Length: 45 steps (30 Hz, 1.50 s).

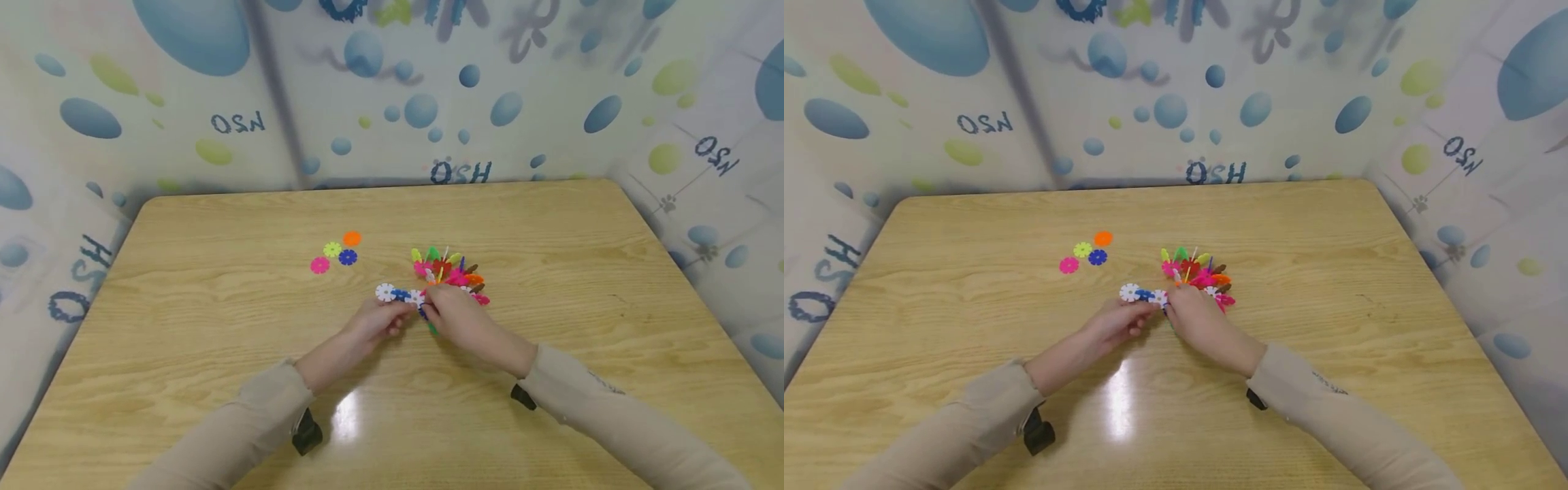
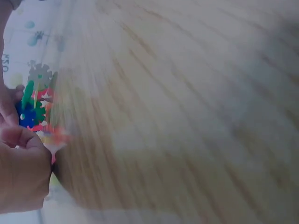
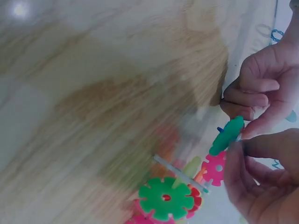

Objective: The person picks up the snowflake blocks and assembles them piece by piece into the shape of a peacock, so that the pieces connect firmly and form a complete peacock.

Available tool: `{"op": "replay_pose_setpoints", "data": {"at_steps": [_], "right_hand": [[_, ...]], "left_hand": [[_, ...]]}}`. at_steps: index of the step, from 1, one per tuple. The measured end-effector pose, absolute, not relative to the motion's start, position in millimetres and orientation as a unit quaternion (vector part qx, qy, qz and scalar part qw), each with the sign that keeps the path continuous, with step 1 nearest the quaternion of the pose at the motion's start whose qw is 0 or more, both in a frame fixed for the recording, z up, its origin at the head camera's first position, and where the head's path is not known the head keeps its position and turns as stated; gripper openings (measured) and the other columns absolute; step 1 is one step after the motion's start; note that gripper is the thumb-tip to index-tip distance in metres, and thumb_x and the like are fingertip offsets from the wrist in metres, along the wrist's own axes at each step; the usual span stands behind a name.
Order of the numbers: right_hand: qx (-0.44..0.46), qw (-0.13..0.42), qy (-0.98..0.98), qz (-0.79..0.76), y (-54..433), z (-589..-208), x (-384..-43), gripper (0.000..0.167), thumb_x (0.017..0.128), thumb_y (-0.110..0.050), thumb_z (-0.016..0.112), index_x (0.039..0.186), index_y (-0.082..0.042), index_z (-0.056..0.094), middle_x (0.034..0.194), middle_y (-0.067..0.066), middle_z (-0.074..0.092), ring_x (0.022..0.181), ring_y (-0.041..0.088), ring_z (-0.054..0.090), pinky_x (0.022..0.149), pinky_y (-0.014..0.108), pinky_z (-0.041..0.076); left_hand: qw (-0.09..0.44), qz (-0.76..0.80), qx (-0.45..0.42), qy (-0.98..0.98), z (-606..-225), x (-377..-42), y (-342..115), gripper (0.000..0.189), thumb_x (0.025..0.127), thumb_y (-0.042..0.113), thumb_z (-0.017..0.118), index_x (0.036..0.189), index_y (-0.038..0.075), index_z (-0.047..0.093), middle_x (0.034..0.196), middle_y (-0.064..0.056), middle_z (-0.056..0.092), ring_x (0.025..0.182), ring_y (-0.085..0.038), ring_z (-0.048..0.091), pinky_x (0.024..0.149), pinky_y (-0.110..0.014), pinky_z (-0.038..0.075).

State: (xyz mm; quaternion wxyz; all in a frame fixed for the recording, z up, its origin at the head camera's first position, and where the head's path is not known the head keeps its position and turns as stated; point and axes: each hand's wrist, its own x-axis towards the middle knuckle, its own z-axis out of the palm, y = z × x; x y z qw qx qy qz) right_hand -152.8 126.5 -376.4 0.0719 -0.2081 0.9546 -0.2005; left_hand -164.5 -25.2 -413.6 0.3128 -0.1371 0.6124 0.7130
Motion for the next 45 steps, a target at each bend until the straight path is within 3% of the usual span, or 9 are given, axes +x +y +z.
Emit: {"op": "replay_pose_setpoints", "data": {"at_steps": [7, 10, 12, 16, 21, 27, 31, 41, 45], "right_hand": [[-0.18, 0.104, 0.949, -0.239, 128, -377, -154, 0.01, 0.086, -0.007, 0.06, 0.078, -0.001, 0.061, 0.066, 0.004, 0.056, 0.058, 0.011, 0.045, 0.051, 0.018, 0.039], [-0.166, 0.12, 0.945, -0.256, 129, -379, -154, 0.009, 0.086, -0.008, 0.06, 0.08, -0.001, 0.061, 0.067, 0.004, 0.058, 0.057, 0.009, 0.045, 0.05, 0.017, 0.04], [-0.158, 0.126, 0.943, -0.264, 130, -381, -154, 0.009, 0.086, -0.008, 0.061, 0.082, -0.001, 0.062, 0.067, 0.003, 0.058, 0.056, 0.009, 0.045, 0.049, 0.016, 0.04], [-0.141, 0.137, 0.939, -0.282, 132, -384, -154, 0.008, 0.086, -0.008, 0.061, 0.083, -0.001, 0.062, 0.067, 0.004, 0.058, 0.055, 0.008, 0.046, 0.048, 0.016, 0.041], [-0.131, 0.138, 0.939, -0.287, 131, -389, -153, 0.007, 0.086, -0.007, 0.061, 0.083, 0.0, 0.062, 0.069, 0.005, 0.058, 0.058, 0.009, 0.047, 0.05, 0.016, 0.041], [-0.13, 0.11, 0.946, -0.276, 135, -389, -148, 0.006, 0.085, -0.005, 0.062, 0.085, 0.001, 0.063, 0.075, 0.006, 0.06, 0.062, 0.01, 0.048, 0.054, 0.017, 0.042], [-0.127, 0.1, 0.949, -0.27, 138, -387, -145, 0.005, 0.085, -0.006, 0.061, 0.086, 0.0, 0.062, 0.078, 0.005, 0.062, 0.066, 0.01, 0.051, 0.058, 0.019, 0.045], [-0.149, 0.056, 0.951, -0.267, 141, -388, -144, 0.005, 0.084, -0.002, 0.061, 0.079, 0.0, 0.06, 0.075, 0.006, 0.061, 0.067, 0.012, 0.054, 0.059, 0.022, 0.047], [-0.162, 0.082, 0.943, -0.278, 144, -389, -149, 0.006, 0.084, -0.006, 0.063, 0.081, 0.0, 0.063, 0.075, 0.006, 0.063, 0.064, 0.01, 0.052, 0.055, 0.018, 0.044]], "left_hand": [[0.405, 0.586, -0.047, 0.7, -404, -178, -48, 0.044, 0.092, 0.036, 0.052, 0.099, -0.007, 0.06, 0.068, 0.002, 0.058, 0.053, -0.003, 0.047, 0.051, -0.012, 0.041], [0.378, 0.488, 0.004, 0.787, -394, -190, -63, 0.054, 0.093, 0.045, 0.044, 0.087, -0.006, 0.062, 0.064, 0.0, 0.056, 0.051, -0.005, 0.048, 0.052, -0.015, 0.045], [0.33, 0.431, 0.031, 0.839, -388, -199, -67, 0.053, 0.094, 0.045, 0.043, 0.084, -0.004, 0.06, 0.064, -0.001, 0.054, 0.053, -0.009, 0.049, 0.054, -0.019, 0.046], [0.251, 0.33, 0.117, 0.902, -382, -216, -54, 0.045, 0.093, 0.04, 0.048, 0.102, -0.003, 0.059, 0.089, -0.01, 0.062, 0.079, -0.019, 0.059, 0.072, -0.029, 0.051], [0.329, 0.257, 0.227, 0.88, -386, -233, -30, 0.035, 0.092, 0.03, 0.052, 0.111, 0.003, 0.061, 0.109, -0.011, 0.063, 0.1, -0.021, 0.058, 0.088, -0.033, 0.048], [0.406, 0.289, 0.247, 0.831, -389, -241, -26, 0.022, 0.091, 0.022, 0.054, 0.098, 0.004, 0.065, 0.088, -0.001, 0.062, 0.082, -0.01, 0.053, 0.076, -0.021, 0.044], [0.406, 0.334, 0.224, 0.82, -391, -237, -24, 0.018, 0.09, 0.02, 0.056, 0.083, 0.005, 0.064, 0.073, 0.004, 0.052, 0.072, -0.009, 0.045, 0.066, -0.019, 0.038], [0.404, 0.389, 0.153, 0.814, -394, -230, -19, 0.019, 0.089, 0.017, 0.058, 0.074, 0.005, 0.06, 0.067, 0.005, 0.042, 0.065, -0.009, 0.038, 0.058, -0.019, 0.031], [0.396, 0.363, 0.167, 0.827, -392, -229, -22, 0.023, 0.089, 0.019, 0.058, 0.069, 0.009, 0.057, 0.066, 0.004, 0.042, 0.065, -0.009, 0.039, 0.058, -0.019, 0.032]]}}
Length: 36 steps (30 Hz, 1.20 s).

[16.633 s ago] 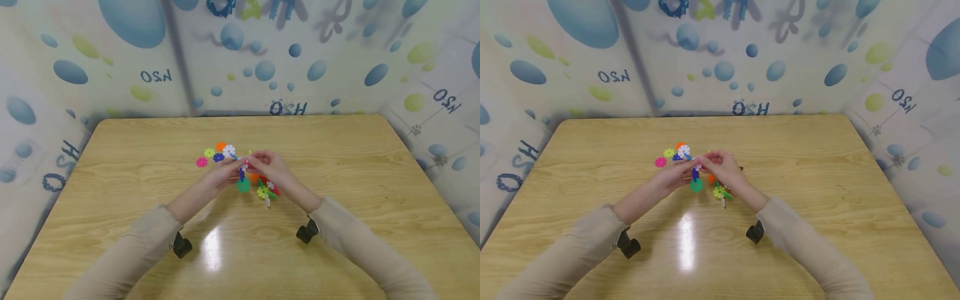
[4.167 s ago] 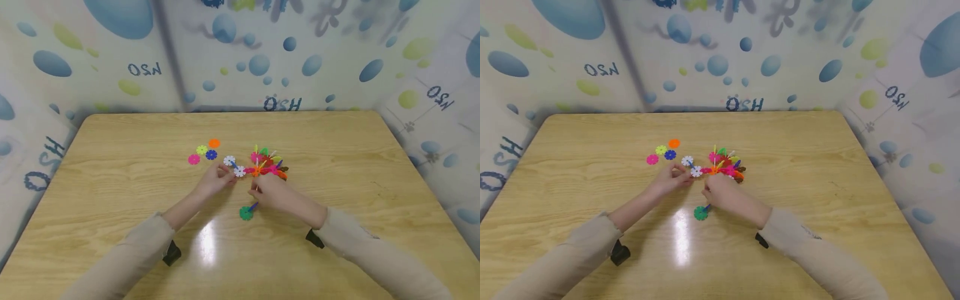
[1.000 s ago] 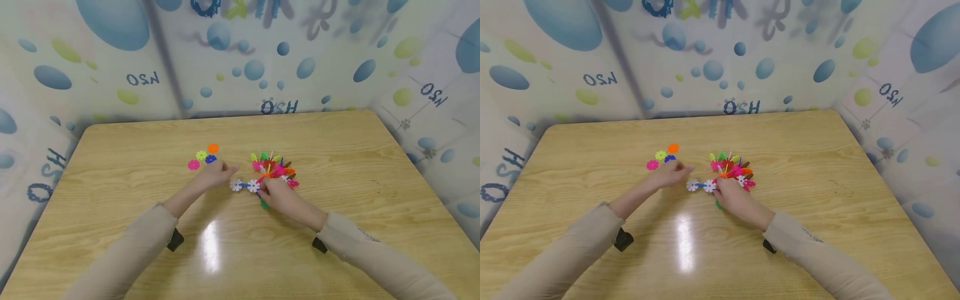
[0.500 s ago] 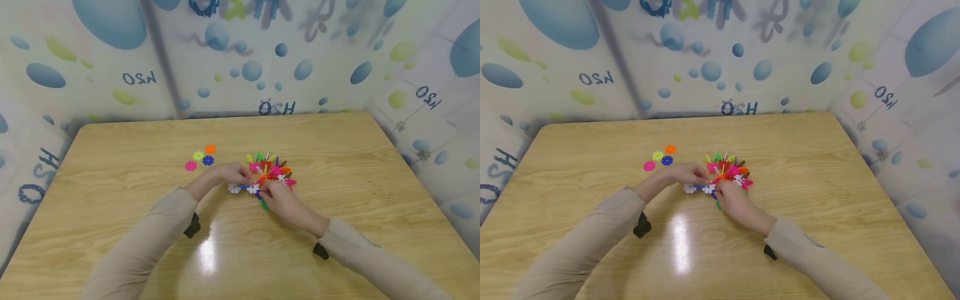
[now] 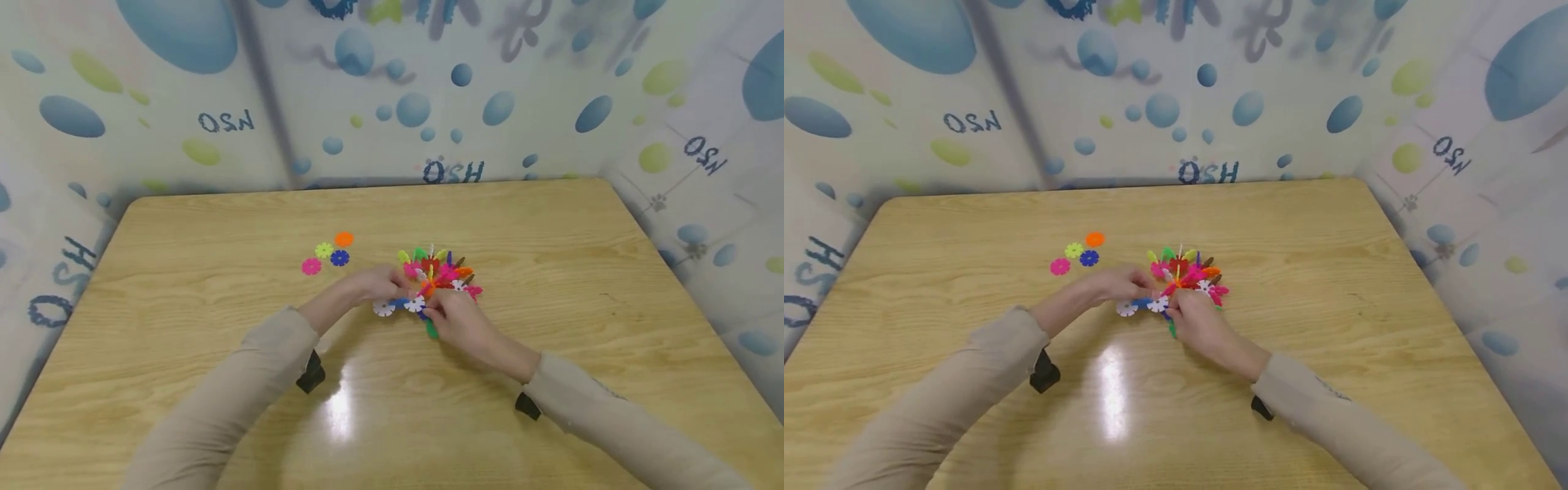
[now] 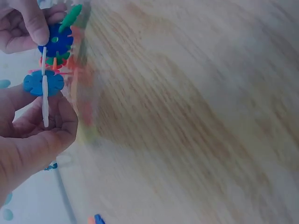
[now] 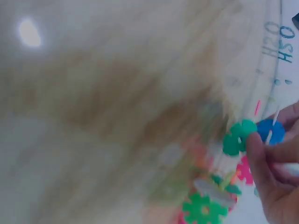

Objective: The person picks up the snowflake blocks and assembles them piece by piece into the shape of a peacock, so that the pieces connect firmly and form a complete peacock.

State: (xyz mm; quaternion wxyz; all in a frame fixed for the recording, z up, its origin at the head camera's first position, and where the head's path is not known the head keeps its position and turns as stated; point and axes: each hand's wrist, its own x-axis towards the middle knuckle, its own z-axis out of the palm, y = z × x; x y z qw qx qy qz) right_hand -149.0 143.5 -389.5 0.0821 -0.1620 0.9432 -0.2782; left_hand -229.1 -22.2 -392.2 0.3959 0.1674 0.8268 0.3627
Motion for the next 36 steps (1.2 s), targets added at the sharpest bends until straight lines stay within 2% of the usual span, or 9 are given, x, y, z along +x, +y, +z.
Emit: {"op": "replay_pose_setpoints", "data": {"at_steps": [4, 7, 11, 14, 17, 22, 27, 32, 36], "right_hand": [[-0.135, 0.124, 0.935, -0.304, 153, -381, -163, 0.016, 0.086, -0.018, 0.063, 0.086, -0.002, 0.065, 0.076, 0.006, 0.065, 0.062, 0.008, 0.054, 0.053, 0.017, 0.045], [-0.081, 0.091, 0.94, -0.317, 168, -373, -177, 0.022, 0.09, -0.023, 0.058, 0.092, -0.002, 0.064, 0.08, 0.01, 0.066, 0.064, 0.014, 0.057, 0.056, 0.024, 0.048], [-0.027, 0.063, 0.948, -0.312, 190, -373, -196, 0.029, 0.093, -0.023, 0.051, 0.105, 0.003, 0.057, 0.096, 0.019, 0.062, 0.083, 0.028, 0.058, 0.069, 0.036, 0.05], [-0.014, 0.079, 0.945, -0.317, 197, -378, -200, 0.031, 0.094, -0.021, 0.05, 0.109, 0.005, 0.054, 0.104, 0.022, 0.058, 0.093, 0.031, 0.056, 0.077, 0.037, 0.05], [-0.062, 0.044, 0.944, -0.32, 191, -380, -193, 0.025, 0.091, -0.018, 0.055, 0.102, 0.004, 0.058, 0.098, 0.019, 0.06, 0.086, 0.027, 0.057, 0.068, 0.032, 0.051], [-0.235, 0.023, 0.948, -0.214, 168, -382, -169, 0.024, 0.083, -0.027, 0.067, 0.09, -0.003, 0.065, 0.087, 0.007, 0.059, 0.068, 0.014, 0.053, 0.055, 0.02, 0.045], [-0.32, 0.007, 0.94, -0.118, 153, -386, -160, 0.024, 0.076, -0.028, 0.073, 0.085, -0.006, 0.069, 0.084, 0.002, 0.053, 0.07, 0.01, 0.046, 0.059, 0.018, 0.043], [-0.338, 0.054, 0.93, -0.13, 157, -383, -163, 0.012, 0.078, -0.022, 0.072, 0.076, -0.012, 0.066, 0.087, 0.0, 0.054, 0.079, 0.012, 0.048, 0.067, 0.022, 0.044], [-0.366, 0.075, 0.915, -0.149, 164, -375, -171, 0.013, 0.081, -0.021, 0.069, 0.073, -0.013, 0.063, 0.101, 0.004, 0.06, 0.094, 0.018, 0.05, 0.082, 0.032, 0.046]], "left_hand": [[0.393, 0.356, 0.183, 0.828, -389, -227, -28, 0.025, 0.09, 0.02, 0.057, 0.068, 0.01, 0.055, 0.063, 0.005, 0.043, 0.061, -0.008, 0.038, 0.055, -0.019, 0.032], [0.396, 0.363, 0.18, 0.824, -388, -224, -32, 0.023, 0.091, 0.019, 0.056, 0.07, 0.008, 0.057, 0.061, 0.005, 0.043, 0.057, -0.007, 0.037, 0.053, -0.018, 0.032], [0.4, 0.359, 0.173, 0.825, -387, -221, -36, 0.02, 0.091, 0.02, 0.056, 0.084, 0.003, 0.064, 0.066, 0.006, 0.047, 0.061, -0.007, 0.04, 0.056, -0.017, 0.035], [0.399, 0.35, 0.183, 0.828, -386, -220, -37, 0.021, 0.091, 0.02, 0.055, 0.093, 0.002, 0.065, 0.068, 0.006, 0.048, 0.063, -0.007, 0.041, 0.059, -0.017, 0.037], [0.399, 0.348, 0.195, 0.826, -387, -221, -38, 0.022, 0.091, 0.021, 0.055, 0.09, 0.001, 0.064, 0.067, 0.006, 0.048, 0.062, -0.007, 0.041, 0.059, -0.017, 0.037], [0.4, 0.361, 0.199, 0.819, -389, -223, -40, 0.021, 0.091, 0.02, 0.055, 0.091, 0.001, 0.064, 0.07, 0.006, 0.051, 0.067, -0.007, 0.044, 0.064, -0.018, 0.04], [0.397, 0.365, 0.2, 0.818, -389, -223, -42, 0.023, 0.091, 0.021, 0.055, 0.094, 0.001, 0.064, 0.079, 0.002, 0.057, 0.074, -0.009, 0.048, 0.07, -0.019, 0.041], [0.4, 0.357, 0.199, 0.82, -390, -222, -41, 0.021, 0.091, 0.021, 0.054, 0.095, 0.004, 0.064, 0.08, 0.001, 0.058, 0.074, -0.009, 0.049, 0.07, -0.02, 0.041], [0.408, 0.375, 0.192, 0.81, -394, -221, -38, 0.033, 0.097, 0.03, 0.043, 0.075, 0.007, 0.055, 0.065, 0.002, 0.046, 0.061, -0.01, 0.041, 0.062, -0.021, 0.036]]}}
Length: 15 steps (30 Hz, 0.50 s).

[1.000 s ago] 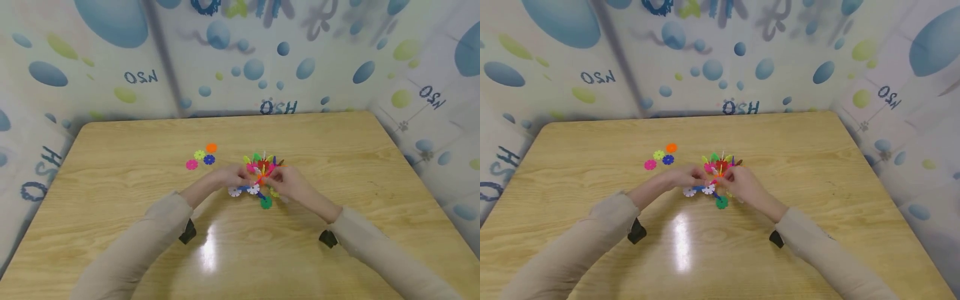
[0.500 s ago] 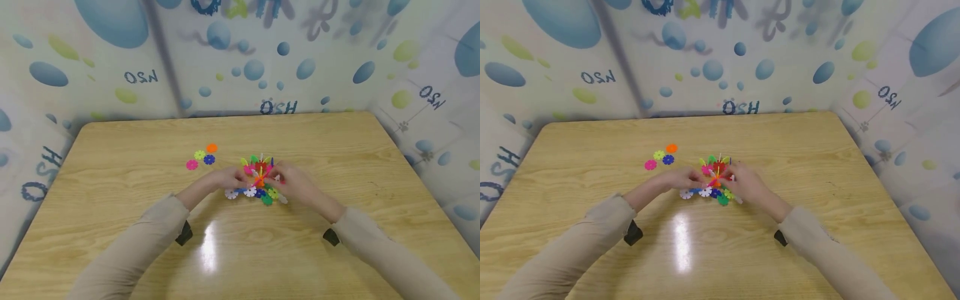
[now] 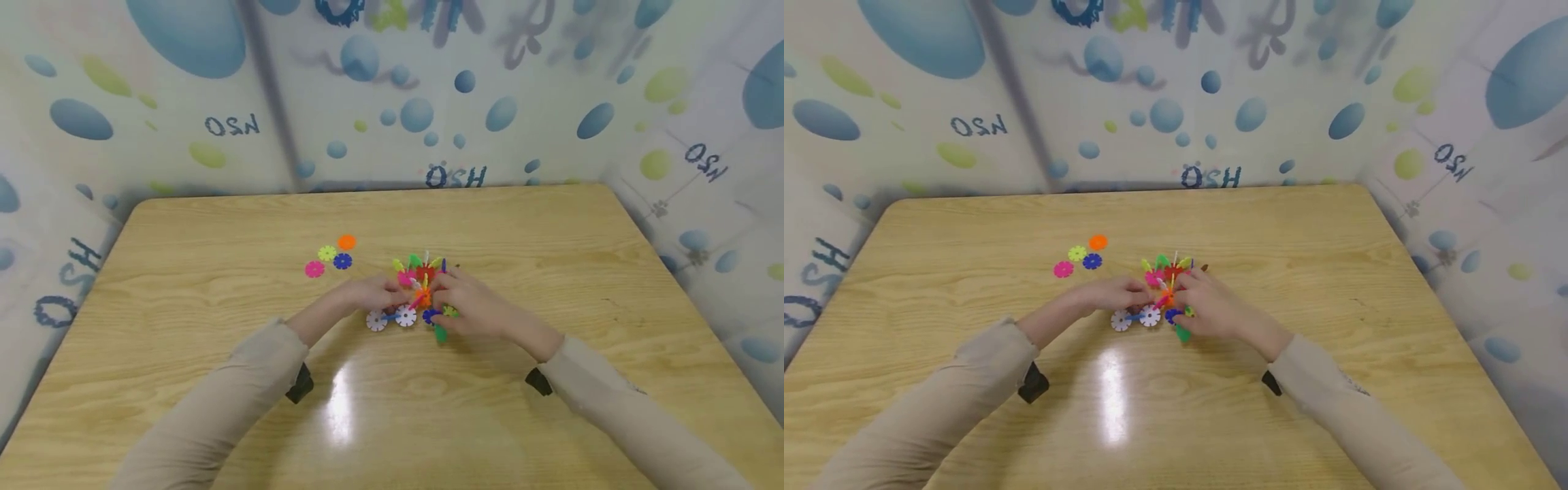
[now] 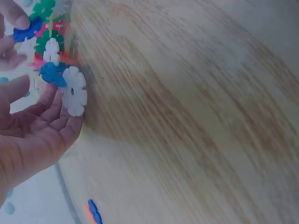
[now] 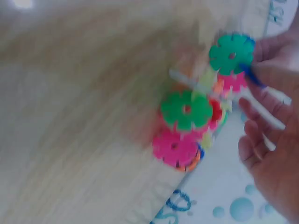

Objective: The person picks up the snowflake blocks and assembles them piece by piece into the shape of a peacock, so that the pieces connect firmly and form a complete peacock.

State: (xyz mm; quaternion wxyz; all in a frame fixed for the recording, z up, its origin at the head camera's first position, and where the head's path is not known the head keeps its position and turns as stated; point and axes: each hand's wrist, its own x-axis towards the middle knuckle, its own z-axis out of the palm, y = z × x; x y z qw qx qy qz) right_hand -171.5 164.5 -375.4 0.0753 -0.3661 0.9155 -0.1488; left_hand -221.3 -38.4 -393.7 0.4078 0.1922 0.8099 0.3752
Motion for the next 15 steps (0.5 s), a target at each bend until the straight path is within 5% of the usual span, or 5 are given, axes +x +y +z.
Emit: {"op": "replay_pose_setpoints", "data": {"at_steps": [8, 10, 15], "right_hand": [[-0.409, 0.112, 0.9, -0.103, 165, -372, -176, 0.02, 0.087, -0.018, 0.059, 0.095, -0.001, 0.063, 0.112, 0.014, 0.062, 0.109, 0.029, 0.055, 0.096, 0.044, 0.044], [-0.413, 0.111, 0.899, -0.1, 164, -372, -175, 0.025, 0.088, -0.018, 0.058, 0.102, 0.001, 0.063, 0.113, 0.015, 0.062, 0.111, 0.029, 0.055, 0.097, 0.044, 0.043], [-0.419, 0.12, 0.896, -0.084, 159, -371, -175, 0.028, 0.088, -0.019, 0.057, 0.108, 0.001, 0.062, 0.114, 0.013, 0.063, 0.116, 0.028, 0.052, 0.101, 0.048, 0.039]], "left_hand": [[0.401, 0.332, 0.195, 0.831, -394, -218, -18, 0.038, 0.094, 0.042, 0.043, 0.082, 0.01, 0.058, 0.078, -0.002, 0.056, 0.076, -0.013, 0.052, 0.069, -0.024, 0.044], [0.414, 0.332, 0.198, 0.824, -395, -219, -19, 0.035, 0.094, 0.038, 0.046, 0.071, 0.013, 0.047, 0.067, 0.001, 0.041, 0.067, -0.012, 0.043, 0.062, -0.022, 0.036], [0.439, 0.328, 0.189, 0.815, -393, -217, -28, 0.033, 0.092, 0.041, 0.049, 0.079, 0.01, 0.051, 0.081, -0.001, 0.05, 0.08, -0.014, 0.047, 0.075, -0.026, 0.04]]}}
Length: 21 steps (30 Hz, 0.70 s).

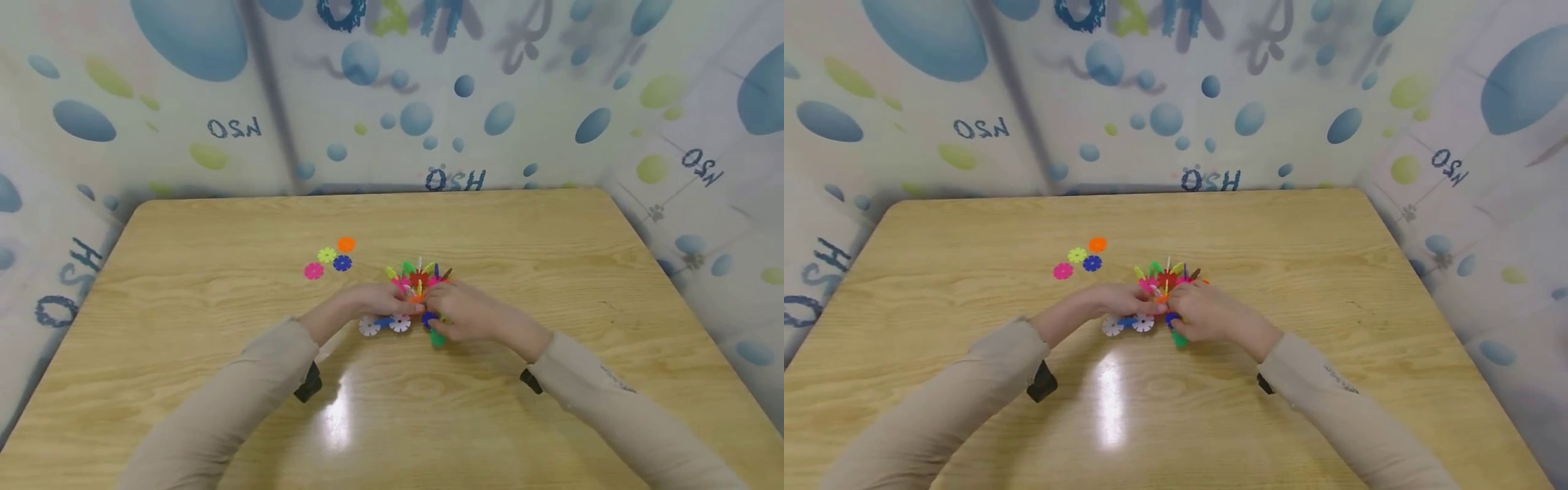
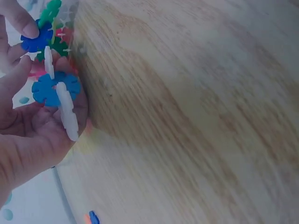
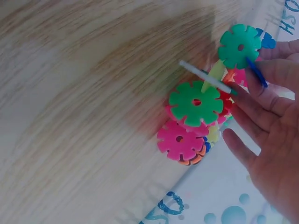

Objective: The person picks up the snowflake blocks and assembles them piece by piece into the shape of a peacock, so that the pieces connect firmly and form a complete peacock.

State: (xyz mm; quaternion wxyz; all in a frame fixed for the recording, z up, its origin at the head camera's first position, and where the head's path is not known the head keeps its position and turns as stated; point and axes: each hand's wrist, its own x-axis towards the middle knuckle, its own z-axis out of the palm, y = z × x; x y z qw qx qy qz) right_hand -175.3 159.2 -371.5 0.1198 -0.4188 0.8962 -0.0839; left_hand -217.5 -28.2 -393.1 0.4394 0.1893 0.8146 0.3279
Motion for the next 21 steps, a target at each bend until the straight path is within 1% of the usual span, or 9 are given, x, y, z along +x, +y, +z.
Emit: {"op": "replay_pose_setpoints", "data": {"at_steps": [2, 4, 6, 8, 12, 14, 17, 19, 21], "right_hand": [[-0.421, 0.124, 0.895, -0.084, 157, -371, -176, 0.028, 0.088, -0.019, 0.057, 0.109, 0.0, 0.062, 0.114, 0.012, 0.063, 0.116, 0.028, 0.052, 0.101, 0.048, 0.038], [-0.427, 0.123, 0.892, -0.084, 154, -371, -176, 0.027, 0.088, -0.018, 0.057, 0.107, -0.001, 0.063, 0.111, 0.01, 0.065, 0.115, 0.027, 0.052, 0.101, 0.047, 0.039], [-0.434, 0.124, 0.888, -0.087, 152, -371, -177, 0.026, 0.088, -0.018, 0.057, 0.107, -0.001, 0.063, 0.11, 0.01, 0.065, 0.115, 0.027, 0.053, 0.101, 0.047, 0.039], [-0.442, 0.126, 0.883, -0.091, 150, -371, -178, 0.026, 0.087, -0.017, 0.057, 0.106, 0.0, 0.063, 0.109, 0.011, 0.065, 0.113, 0.027, 0.054, 0.099, 0.046, 0.04], [-0.422, 0.129, 0.894, -0.081, 152, -372, -183, 0.023, 0.087, -0.016, 0.057, 0.103, 0.0, 0.062, 0.107, 0.012, 0.064, 0.104, 0.026, 0.057, 0.093, 0.042, 0.045], [-0.404, 0.128, 0.902, -0.081, 156, -373, -185, 0.022, 0.087, -0.016, 0.058, 0.102, 0.0, 0.061, 0.107, 0.012, 0.063, 0.102, 0.026, 0.058, 0.091, 0.04, 0.047], [-0.385, 0.129, 0.906, -0.119, 158, -371, -188, 0.025, 0.089, -0.016, 0.058, 0.107, 0.001, 0.06, 0.108, 0.012, 0.063, 0.101, 0.024, 0.06, 0.089, 0.037, 0.049], [-0.378, 0.128, 0.901, -0.171, 155, -367, -187, 0.024, 0.09, -0.017, 0.056, 0.107, 0.001, 0.059, 0.104, 0.011, 0.065, 0.091, 0.02, 0.062, 0.082, 0.035, 0.052], [-0.374, 0.118, 0.893, -0.222, 149, -362, -186, 0.018, 0.091, -0.017, 0.056, 0.1, -0.001, 0.058, 0.094, 0.008, 0.066, 0.078, 0.013, 0.061, 0.071, 0.028, 0.053]], "left_hand": [[0.433, 0.318, 0.197, 0.82, -392, -216, -33, 0.032, 0.091, 0.041, 0.051, 0.08, 0.011, 0.054, 0.079, 0.0, 0.051, 0.077, -0.012, 0.047, 0.071, -0.024, 0.04], [0.424, 0.315, 0.201, 0.825, -392, -213, -37, 0.032, 0.091, 0.04, 0.052, 0.074, 0.012, 0.052, 0.069, 0.001, 0.047, 0.068, -0.012, 0.044, 0.061, -0.022, 0.036], [0.418, 0.317, 0.199, 0.828, -392, -210, -41, 0.033, 0.09, 0.04, 0.054, 0.071, 0.013, 0.051, 0.064, 0.002, 0.044, 0.063, -0.011, 0.04, 0.057, -0.021, 0.032], [0.418, 0.332, 0.189, 0.824, -393, -208, -47, 0.032, 0.089, 0.04, 0.055, 0.074, 0.012, 0.053, 0.068, 0.003, 0.047, 0.066, -0.011, 0.043, 0.059, -0.021, 0.035], [0.45, 0.349, 0.164, 0.805, -392, -202, -59, 0.035, 0.09, 0.041, 0.054, 0.098, 0.008, 0.062, 0.089, 0.001, 0.056, 0.085, -0.011, 0.049, 0.077, -0.025, 0.042], [0.45, 0.355, 0.153, 0.805, -389, -200, -65, 0.04, 0.09, 0.041, 0.053, 0.105, 0.005, 0.061, 0.09, -0.001, 0.056, 0.085, -0.012, 0.049, 0.076, -0.026, 0.043], [0.406, 0.383, 0.12, 0.821, -383, -199, -73, 0.048, 0.091, 0.047, 0.048, 0.11, 0.004, 0.055, 0.088, -0.001, 0.053, 0.081, -0.013, 0.047, 0.07, -0.025, 0.041], [0.365, 0.424, 0.084, 0.825, -378, -199, -77, 0.052, 0.09, 0.05, 0.047, 0.111, 0.003, 0.053, 0.086, -0.004, 0.054, 0.077, -0.014, 0.049, 0.066, -0.024, 0.042], [0.336, 0.467, 0.048, 0.817, -372, -198, -80, 0.055, 0.09, 0.053, 0.046, 0.114, 0.004, 0.051, 0.088, -0.005, 0.057, 0.077, -0.015, 0.053, 0.066, -0.023, 0.045]]}}
